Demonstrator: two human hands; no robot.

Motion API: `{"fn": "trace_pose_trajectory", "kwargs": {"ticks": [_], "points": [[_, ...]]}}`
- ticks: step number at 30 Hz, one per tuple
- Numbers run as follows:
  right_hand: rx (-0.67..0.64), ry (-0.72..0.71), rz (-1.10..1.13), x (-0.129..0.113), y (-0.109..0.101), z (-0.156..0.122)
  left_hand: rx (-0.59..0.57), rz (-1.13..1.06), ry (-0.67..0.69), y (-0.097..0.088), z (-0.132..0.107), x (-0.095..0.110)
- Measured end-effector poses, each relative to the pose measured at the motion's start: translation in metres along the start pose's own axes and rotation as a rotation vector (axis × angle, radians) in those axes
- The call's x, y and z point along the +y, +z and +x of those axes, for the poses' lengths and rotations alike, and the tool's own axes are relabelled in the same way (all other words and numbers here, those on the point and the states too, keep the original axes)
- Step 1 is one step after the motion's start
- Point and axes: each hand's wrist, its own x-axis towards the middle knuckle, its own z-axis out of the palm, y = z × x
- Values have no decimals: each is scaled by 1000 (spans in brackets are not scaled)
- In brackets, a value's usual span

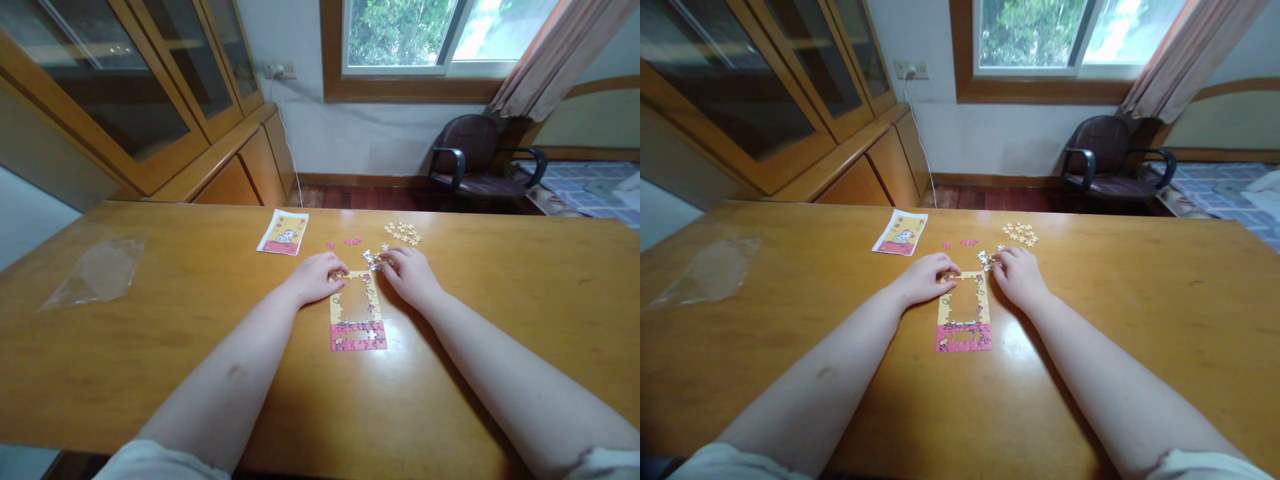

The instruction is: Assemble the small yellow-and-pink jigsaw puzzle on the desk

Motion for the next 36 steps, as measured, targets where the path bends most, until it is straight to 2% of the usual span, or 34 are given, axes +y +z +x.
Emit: {"fn": "trace_pose_trajectory", "kwargs": {"ticks": [9, 16, 26, 28, 31, 36], "points": [[-51, 48, 0, 0, 3, -1, 65, 30, -110, -4, 3, -4], [-64, -44, -10, -2, 3, -3, 115, 28, -203, -2, 4, -8], [-62, -33, -15, -8, 2, -3, 182, 85, -342, -4, 5, -10], [-29, 43, -15, -7, 2, -2, 178, 85, -345, -5, 4, -9], [43, 250, 46, 0, 0, 0, 159, 89, -338, -5, 5, -9], [107, 530, 333, 17, 0, 3, 154, 88, -340, -4, 5, -10]]}}
